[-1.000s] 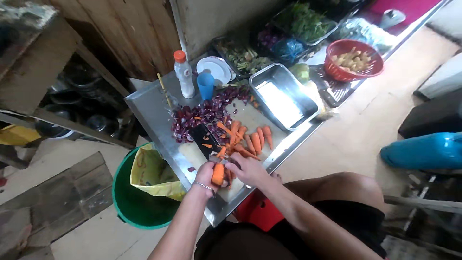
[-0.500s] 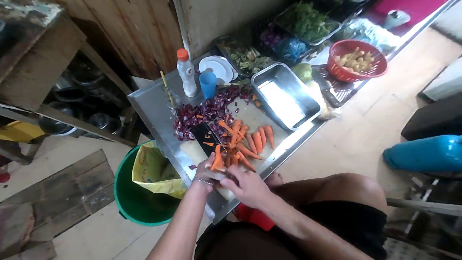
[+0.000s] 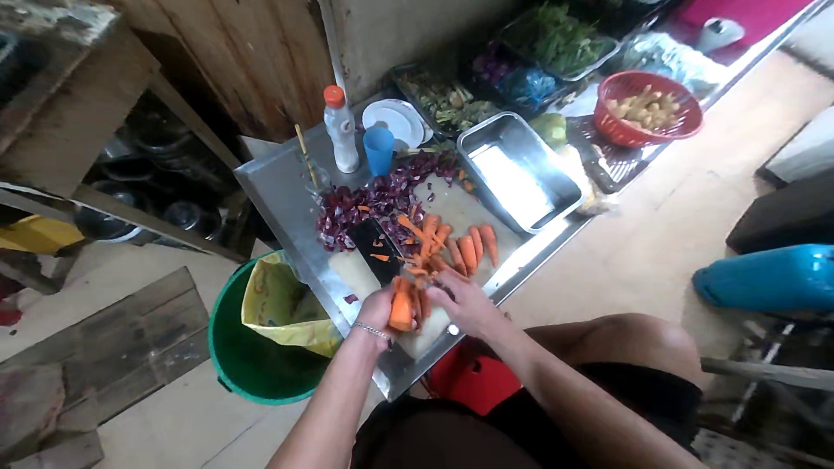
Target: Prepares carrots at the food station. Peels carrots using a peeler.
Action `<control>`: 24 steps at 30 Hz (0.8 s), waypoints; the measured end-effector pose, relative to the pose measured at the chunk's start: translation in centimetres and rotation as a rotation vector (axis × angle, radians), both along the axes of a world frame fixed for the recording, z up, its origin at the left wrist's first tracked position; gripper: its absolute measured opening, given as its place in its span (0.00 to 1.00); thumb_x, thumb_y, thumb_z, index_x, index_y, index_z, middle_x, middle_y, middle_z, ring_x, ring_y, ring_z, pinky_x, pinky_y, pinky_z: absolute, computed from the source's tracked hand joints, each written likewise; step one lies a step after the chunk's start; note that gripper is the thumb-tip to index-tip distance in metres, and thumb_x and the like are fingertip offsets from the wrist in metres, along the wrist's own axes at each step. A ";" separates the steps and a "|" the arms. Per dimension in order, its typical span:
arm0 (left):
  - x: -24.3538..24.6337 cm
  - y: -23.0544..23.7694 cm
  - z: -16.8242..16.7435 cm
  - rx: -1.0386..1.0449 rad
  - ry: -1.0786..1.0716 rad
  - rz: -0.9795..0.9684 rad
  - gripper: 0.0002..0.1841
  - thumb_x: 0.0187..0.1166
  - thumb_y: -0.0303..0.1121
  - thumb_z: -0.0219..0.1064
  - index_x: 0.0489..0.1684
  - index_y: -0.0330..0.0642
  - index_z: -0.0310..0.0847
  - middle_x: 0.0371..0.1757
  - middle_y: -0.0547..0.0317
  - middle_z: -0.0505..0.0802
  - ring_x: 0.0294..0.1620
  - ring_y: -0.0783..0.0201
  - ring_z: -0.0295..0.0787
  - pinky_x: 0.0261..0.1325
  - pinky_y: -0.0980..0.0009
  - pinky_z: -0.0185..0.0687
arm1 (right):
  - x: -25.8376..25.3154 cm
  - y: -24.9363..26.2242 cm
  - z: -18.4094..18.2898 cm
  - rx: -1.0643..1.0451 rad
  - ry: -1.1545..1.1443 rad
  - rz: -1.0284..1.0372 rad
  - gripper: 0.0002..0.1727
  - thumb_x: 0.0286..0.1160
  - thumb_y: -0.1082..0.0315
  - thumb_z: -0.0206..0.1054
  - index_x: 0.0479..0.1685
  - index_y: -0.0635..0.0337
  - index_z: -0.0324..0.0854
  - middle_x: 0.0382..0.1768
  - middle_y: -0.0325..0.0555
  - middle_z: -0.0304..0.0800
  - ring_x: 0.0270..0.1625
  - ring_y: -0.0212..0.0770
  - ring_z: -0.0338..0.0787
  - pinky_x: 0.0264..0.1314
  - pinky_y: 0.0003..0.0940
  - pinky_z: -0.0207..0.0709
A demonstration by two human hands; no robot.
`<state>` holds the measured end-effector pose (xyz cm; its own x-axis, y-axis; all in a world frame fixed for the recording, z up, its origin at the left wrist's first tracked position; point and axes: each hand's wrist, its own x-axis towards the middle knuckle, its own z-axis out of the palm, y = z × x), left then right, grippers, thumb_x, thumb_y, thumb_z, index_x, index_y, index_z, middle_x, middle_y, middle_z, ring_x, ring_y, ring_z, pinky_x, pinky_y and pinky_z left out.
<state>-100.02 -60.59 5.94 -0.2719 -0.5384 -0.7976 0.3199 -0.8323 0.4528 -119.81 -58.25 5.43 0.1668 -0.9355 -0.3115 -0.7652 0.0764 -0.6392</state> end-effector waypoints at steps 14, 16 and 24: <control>0.5 -0.3 0.3 0.028 0.094 -0.097 0.27 0.91 0.58 0.48 0.61 0.43 0.80 0.31 0.54 0.85 0.20 0.64 0.80 0.20 0.70 0.79 | -1.7 -2.7 -2.0 0.111 -0.066 -0.204 0.31 0.89 0.38 0.50 0.63 0.56 0.82 0.39 0.56 0.91 0.43 0.56 0.92 0.49 0.64 0.83; 0.5 -0.6 0.1 0.044 0.057 -0.070 0.27 0.89 0.60 0.51 0.59 0.44 0.80 0.33 0.55 0.86 0.24 0.63 0.83 0.24 0.70 0.82 | -0.5 -2.0 -1.1 0.250 -0.245 -0.354 0.32 0.91 0.37 0.46 0.61 0.55 0.81 0.26 0.47 0.79 0.24 0.44 0.80 0.27 0.44 0.78; 0.5 -0.8 -0.9 -0.059 0.001 0.026 0.25 0.92 0.53 0.48 0.55 0.43 0.83 0.33 0.57 0.90 0.28 0.65 0.86 0.30 0.68 0.84 | 3.7 3.0 3.1 -0.037 -0.046 0.079 0.29 0.83 0.32 0.53 0.54 0.48 0.83 0.23 0.40 0.85 0.28 0.43 0.89 0.33 0.52 0.84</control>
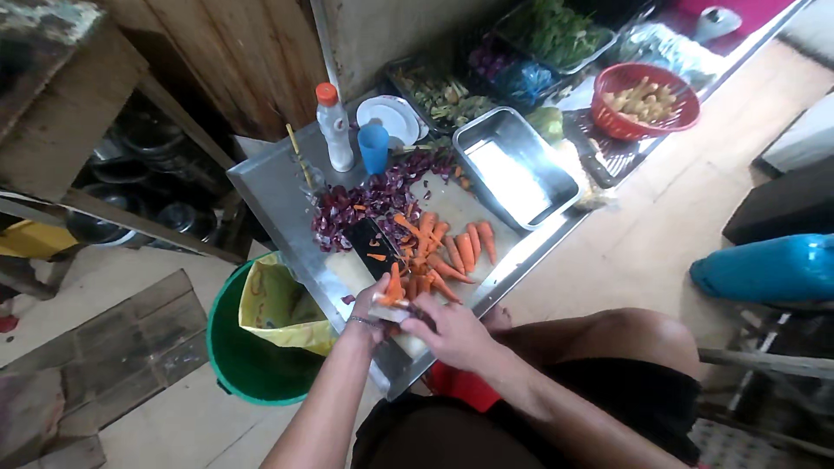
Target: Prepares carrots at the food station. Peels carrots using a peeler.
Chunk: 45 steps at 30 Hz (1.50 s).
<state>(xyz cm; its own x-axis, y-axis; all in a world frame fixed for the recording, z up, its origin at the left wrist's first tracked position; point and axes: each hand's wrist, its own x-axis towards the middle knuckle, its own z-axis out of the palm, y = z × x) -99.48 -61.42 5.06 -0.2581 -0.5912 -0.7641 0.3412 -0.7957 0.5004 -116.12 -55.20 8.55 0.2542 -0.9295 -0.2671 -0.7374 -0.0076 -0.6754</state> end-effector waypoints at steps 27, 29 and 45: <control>-0.1 0.8 0.2 0.097 -0.056 -0.063 0.19 0.89 0.47 0.54 0.52 0.41 0.81 0.32 0.50 0.88 0.19 0.60 0.81 0.19 0.66 0.79 | -4.2 -4.8 -3.4 0.135 0.059 -0.098 0.33 0.88 0.34 0.47 0.65 0.52 0.81 0.39 0.54 0.91 0.45 0.56 0.93 0.50 0.65 0.84; 0.0 0.9 0.0 0.083 -0.074 -0.014 0.17 0.90 0.45 0.50 0.48 0.42 0.80 0.30 0.52 0.87 0.21 0.60 0.82 0.21 0.64 0.79 | -2.6 -3.4 -1.7 0.099 0.049 0.013 0.31 0.87 0.35 0.49 0.65 0.49 0.82 0.36 0.50 0.91 0.41 0.53 0.93 0.46 0.62 0.85; 0.4 -1.2 -0.4 -0.104 -0.145 -0.175 0.18 0.90 0.35 0.56 0.74 0.42 0.75 0.42 0.47 0.88 0.29 0.56 0.87 0.26 0.64 0.85 | -5.9 -5.8 -5.0 0.503 -0.005 -0.376 0.39 0.82 0.29 0.53 0.64 0.57 0.83 0.37 0.55 0.87 0.33 0.50 0.87 0.40 0.51 0.83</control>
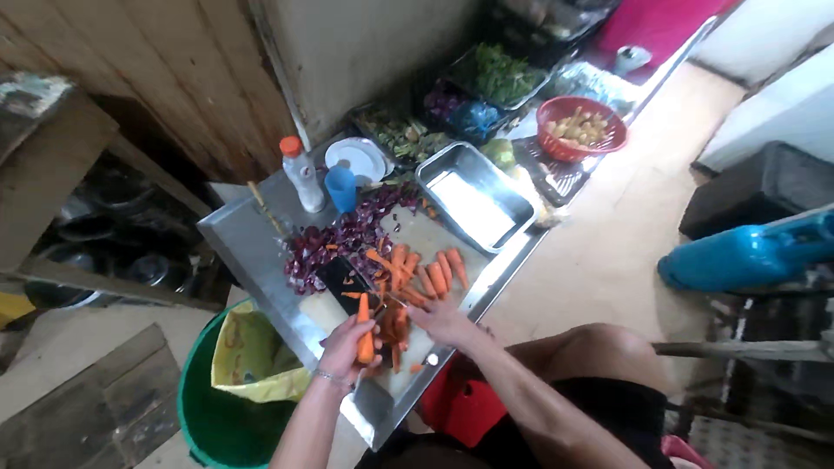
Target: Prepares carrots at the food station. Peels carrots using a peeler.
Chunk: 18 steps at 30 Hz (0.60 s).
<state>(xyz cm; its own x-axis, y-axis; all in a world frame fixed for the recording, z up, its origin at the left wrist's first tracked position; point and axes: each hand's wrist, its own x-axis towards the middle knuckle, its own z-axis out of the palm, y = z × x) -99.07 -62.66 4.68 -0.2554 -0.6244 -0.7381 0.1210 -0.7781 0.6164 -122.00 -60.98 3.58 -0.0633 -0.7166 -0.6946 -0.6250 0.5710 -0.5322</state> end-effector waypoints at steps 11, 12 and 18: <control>-20.3 -15.1 5.2 -0.421 -0.376 -0.602 0.24 0.85 0.38 0.61 0.79 0.41 0.70 0.56 0.38 0.88 0.46 0.47 0.90 0.47 0.50 0.88 | -0.3 5.5 -0.1 -0.040 -0.125 0.011 0.39 0.80 0.29 0.54 0.61 0.58 0.83 0.48 0.56 0.91 0.53 0.55 0.91 0.59 0.64 0.82; -22.1 -16.4 4.3 -0.454 -0.420 -0.630 0.24 0.85 0.37 0.62 0.79 0.39 0.70 0.57 0.36 0.88 0.48 0.45 0.90 0.49 0.47 0.88 | -0.2 5.6 0.2 -0.054 -0.134 0.001 0.38 0.80 0.29 0.54 0.60 0.57 0.84 0.47 0.55 0.91 0.52 0.55 0.92 0.58 0.64 0.82; -24.3 -19.6 1.8 -0.527 -0.440 -0.717 0.26 0.88 0.36 0.61 0.84 0.39 0.66 0.71 0.38 0.85 0.65 0.46 0.88 0.63 0.48 0.85 | -0.2 6.5 0.5 -0.041 -0.127 0.005 0.40 0.79 0.25 0.50 0.62 0.53 0.83 0.45 0.52 0.91 0.51 0.54 0.92 0.55 0.64 0.83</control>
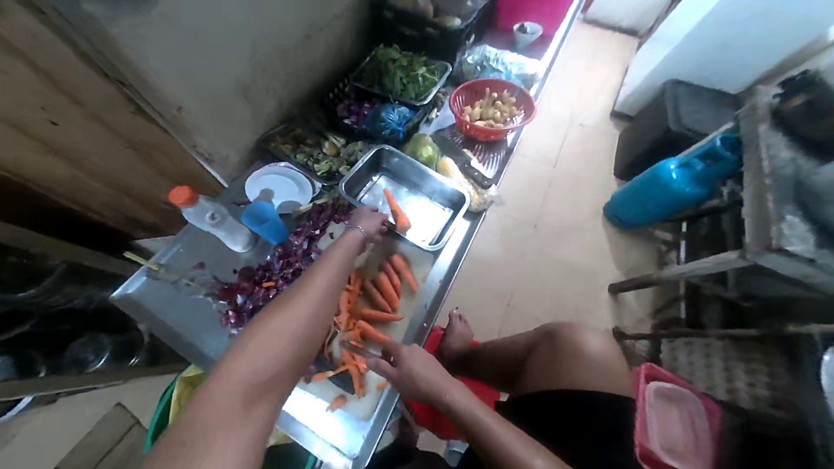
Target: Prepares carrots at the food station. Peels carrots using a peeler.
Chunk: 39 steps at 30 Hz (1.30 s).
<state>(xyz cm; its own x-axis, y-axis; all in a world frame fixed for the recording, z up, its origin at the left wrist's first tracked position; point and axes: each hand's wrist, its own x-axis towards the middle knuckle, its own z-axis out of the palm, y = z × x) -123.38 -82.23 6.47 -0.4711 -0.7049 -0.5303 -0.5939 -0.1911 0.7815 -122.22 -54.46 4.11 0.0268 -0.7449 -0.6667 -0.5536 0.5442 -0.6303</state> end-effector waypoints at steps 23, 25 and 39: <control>18.3 2.6 1.5 -0.851 -0.824 -1.108 0.25 0.74 0.46 0.74 0.65 0.41 0.83 0.66 0.44 0.88 0.71 0.42 0.81 0.77 0.41 0.71 | 2.2 0.7 -1.2 -0.054 0.073 0.249 0.41 0.78 0.24 0.49 0.60 0.52 0.83 0.43 0.54 0.92 0.52 0.57 0.93 0.55 0.67 0.83; 19.8 4.9 2.0 -0.774 -0.856 -1.015 0.24 0.78 0.49 0.69 0.63 0.42 0.85 0.61 0.46 0.91 0.67 0.44 0.86 0.76 0.43 0.73 | 2.0 0.2 -1.3 -0.092 0.077 0.250 0.40 0.80 0.26 0.49 0.63 0.53 0.83 0.48 0.55 0.92 0.57 0.58 0.92 0.60 0.67 0.82; 23.6 19.2 -3.1 0.550 0.520 0.813 0.25 0.88 0.52 0.46 0.59 0.42 0.80 0.28 0.55 0.84 0.22 0.61 0.79 0.26 0.66 0.79 | 0.7 -2.3 0.7 -0.210 0.079 0.045 0.28 0.90 0.42 0.54 0.75 0.52 0.76 0.41 0.53 0.90 0.41 0.51 0.91 0.52 0.56 0.85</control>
<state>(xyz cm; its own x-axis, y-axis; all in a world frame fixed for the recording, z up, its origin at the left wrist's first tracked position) -99.80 -63.06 3.36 -0.2310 -0.6344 -0.7377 0.2413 -0.7719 0.5882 -121.55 -56.80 4.81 0.0170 -0.8667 -0.4986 -0.6268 0.3793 -0.6806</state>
